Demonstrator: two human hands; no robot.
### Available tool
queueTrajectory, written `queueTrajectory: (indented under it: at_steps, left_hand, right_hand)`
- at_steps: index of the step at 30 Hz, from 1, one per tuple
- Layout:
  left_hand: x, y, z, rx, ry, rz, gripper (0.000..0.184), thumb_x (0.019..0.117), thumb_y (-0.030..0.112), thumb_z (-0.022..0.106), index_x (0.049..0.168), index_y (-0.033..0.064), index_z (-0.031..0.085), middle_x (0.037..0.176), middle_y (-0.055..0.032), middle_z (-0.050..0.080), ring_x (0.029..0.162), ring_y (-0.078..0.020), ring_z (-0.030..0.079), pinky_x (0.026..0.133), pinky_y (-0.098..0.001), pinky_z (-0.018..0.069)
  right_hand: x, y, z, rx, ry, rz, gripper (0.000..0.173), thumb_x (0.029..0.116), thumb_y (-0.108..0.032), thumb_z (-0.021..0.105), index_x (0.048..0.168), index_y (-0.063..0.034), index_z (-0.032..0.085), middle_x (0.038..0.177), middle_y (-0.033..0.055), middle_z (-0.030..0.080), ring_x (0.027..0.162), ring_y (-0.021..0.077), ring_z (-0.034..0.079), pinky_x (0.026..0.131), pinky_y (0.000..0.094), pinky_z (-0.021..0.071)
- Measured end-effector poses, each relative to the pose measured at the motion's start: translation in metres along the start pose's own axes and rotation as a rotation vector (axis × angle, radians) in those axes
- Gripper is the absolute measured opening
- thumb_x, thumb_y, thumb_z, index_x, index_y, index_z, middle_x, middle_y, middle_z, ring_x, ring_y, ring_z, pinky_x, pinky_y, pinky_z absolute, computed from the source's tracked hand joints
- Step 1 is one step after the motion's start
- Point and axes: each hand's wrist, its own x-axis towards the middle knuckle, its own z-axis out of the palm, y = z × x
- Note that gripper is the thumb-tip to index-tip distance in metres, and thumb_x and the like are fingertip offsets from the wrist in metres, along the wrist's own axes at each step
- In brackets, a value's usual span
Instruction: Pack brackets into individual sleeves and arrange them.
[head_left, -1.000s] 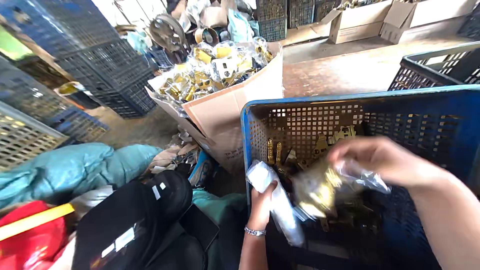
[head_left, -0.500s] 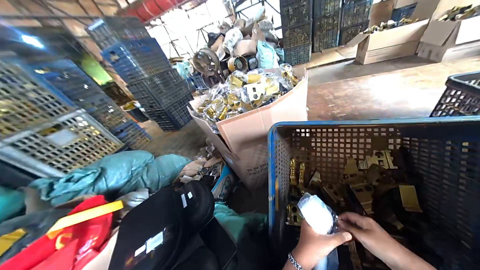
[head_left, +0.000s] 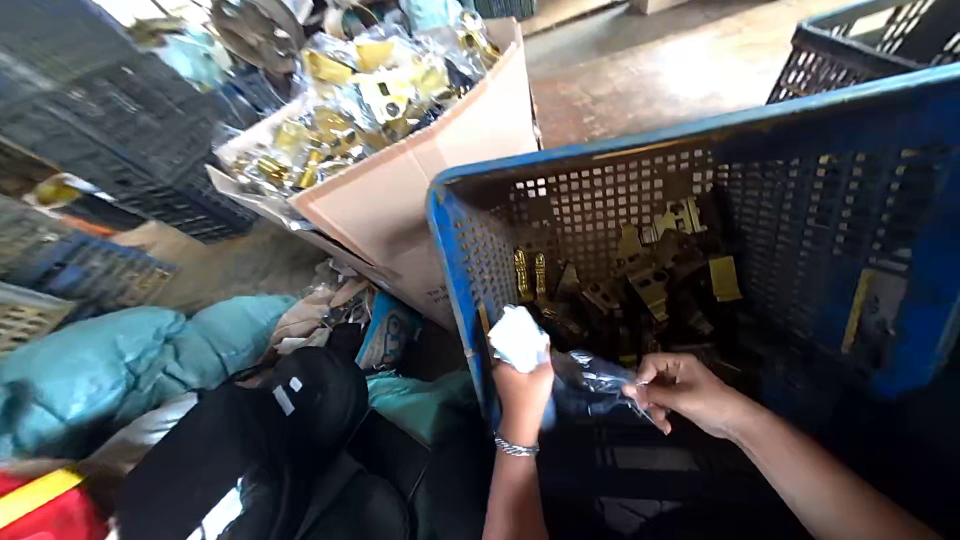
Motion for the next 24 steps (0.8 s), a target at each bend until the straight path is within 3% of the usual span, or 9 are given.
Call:
queueTrajectory:
  at_steps: [2, 5, 8, 11, 14, 15, 17, 20, 24]
  left_hand:
    - [-0.009, 0.019, -0.005, -0.254, -0.185, -0.139, 0.050, 0.0814, 0.005, 0.079, 0.122, -0.0118, 0.055, 0.101, -0.0082, 0.071, 0.086, -0.0074, 0.069, 0.081, -0.0247, 0.0594]
    - [-0.032, 0.034, -0.001, -0.462, -0.519, -0.334, 0.058, 0.0637, -0.004, 0.086, 0.115, -0.0033, 0.059, 0.088, 0.0016, 0.070, 0.081, -0.0045, 0.069, 0.078, -0.0229, 0.0595]
    - [-0.024, 0.014, -0.010, -0.402, -0.332, -0.154, 0.046, 0.0661, -0.006, 0.082, 0.107, -0.0023, 0.063, 0.079, 0.0055, 0.068, 0.074, -0.0014, 0.066, 0.073, -0.0197, 0.0577]
    - [-0.007, -0.014, -0.020, -0.099, -0.023, 0.114, 0.053, 0.0659, 0.002, 0.079, 0.110, -0.0165, 0.057, 0.090, -0.0048, 0.068, 0.082, 0.0006, 0.066, 0.079, -0.0173, 0.0569]
    - [0.009, -0.022, -0.020, 0.009, 0.072, 0.173, 0.058, 0.0693, 0.007, 0.075, 0.114, -0.0213, 0.052, 0.098, -0.0123, 0.071, 0.092, -0.0041, 0.069, 0.086, -0.0210, 0.0574]
    - [0.013, -0.021, -0.018, 0.006, 0.062, 0.178, 0.056, 0.0720, 0.006, 0.074, 0.115, -0.0213, 0.052, 0.099, -0.0123, 0.071, 0.094, -0.0050, 0.069, 0.087, -0.0217, 0.0576]
    - [0.018, -0.018, -0.014, 0.008, 0.045, 0.207, 0.045, 0.0766, 0.005, 0.072, 0.110, -0.0193, 0.056, 0.094, -0.0089, 0.073, 0.090, -0.0031, 0.070, 0.085, -0.0206, 0.0580]
    - [0.024, -0.017, -0.011, 0.009, 0.047, 0.220, 0.038, 0.0787, 0.005, 0.074, 0.106, -0.0181, 0.059, 0.091, -0.0076, 0.073, 0.088, -0.0020, 0.069, 0.086, -0.0195, 0.0575]
    - [0.024, -0.012, -0.011, -0.006, 0.127, 0.171, 0.058, 0.0747, 0.011, 0.083, 0.113, -0.0201, 0.053, 0.094, -0.0089, 0.070, 0.088, -0.0022, 0.069, 0.085, -0.0190, 0.0581]
  right_hand:
    - [0.004, 0.002, 0.007, 0.009, 0.100, 0.004, 0.033, 0.0796, -0.004, 0.080, 0.074, -0.0153, 0.050, 0.055, -0.0071, 0.056, 0.039, 0.0015, 0.048, 0.039, 0.0181, 0.0430]
    - [0.008, -0.010, 0.018, -0.247, -0.124, 0.006, 0.031, 0.0696, -0.014, 0.085, 0.069, -0.0157, 0.054, 0.057, -0.0103, 0.054, 0.043, -0.0020, 0.048, 0.041, 0.0167, 0.0411]
    - [0.026, -0.029, 0.008, -0.241, -0.371, 0.019, 0.029, 0.0732, -0.013, 0.086, 0.070, -0.0166, 0.058, 0.054, -0.0106, 0.056, 0.041, -0.0025, 0.049, 0.039, 0.0156, 0.0411]
    - [0.070, -0.038, -0.003, -0.274, -0.188, -0.037, 0.019, 0.0865, -0.009, 0.076, 0.082, -0.0087, 0.057, 0.064, -0.0049, 0.064, 0.053, 0.0034, 0.060, 0.054, 0.0219, 0.0537]
    - [0.147, -0.015, -0.012, -0.638, 0.001, -0.016, 0.025, 0.0932, -0.009, 0.074, 0.113, 0.0033, 0.066, 0.103, 0.0149, 0.071, 0.093, 0.0234, 0.070, 0.087, 0.0430, 0.0578]
    - [0.176, 0.000, -0.012, -0.787, 0.010, -0.022, 0.033, 0.0924, -0.011, 0.075, 0.121, 0.0037, 0.067, 0.119, 0.0222, 0.067, 0.109, 0.0347, 0.066, 0.097, 0.0541, 0.0526]
    - [0.220, 0.027, -0.004, -1.028, -0.111, 0.060, 0.057, 0.0917, -0.015, 0.076, 0.143, 0.0006, 0.055, 0.147, 0.0266, 0.050, 0.134, 0.0447, 0.051, 0.110, 0.0617, 0.0411]
    - [0.248, 0.045, 0.011, -1.285, -0.323, 0.210, 0.091, 0.0820, -0.003, 0.081, 0.159, -0.0047, 0.032, 0.157, 0.0268, 0.038, 0.132, 0.0525, 0.049, 0.104, 0.0706, 0.0409]
    - [0.232, 0.024, 0.012, -1.533, -0.523, 0.085, 0.051, 0.0888, 0.005, 0.071, 0.138, -0.0008, 0.059, 0.138, 0.0279, 0.056, 0.126, 0.0504, 0.054, 0.097, 0.0677, 0.0477]
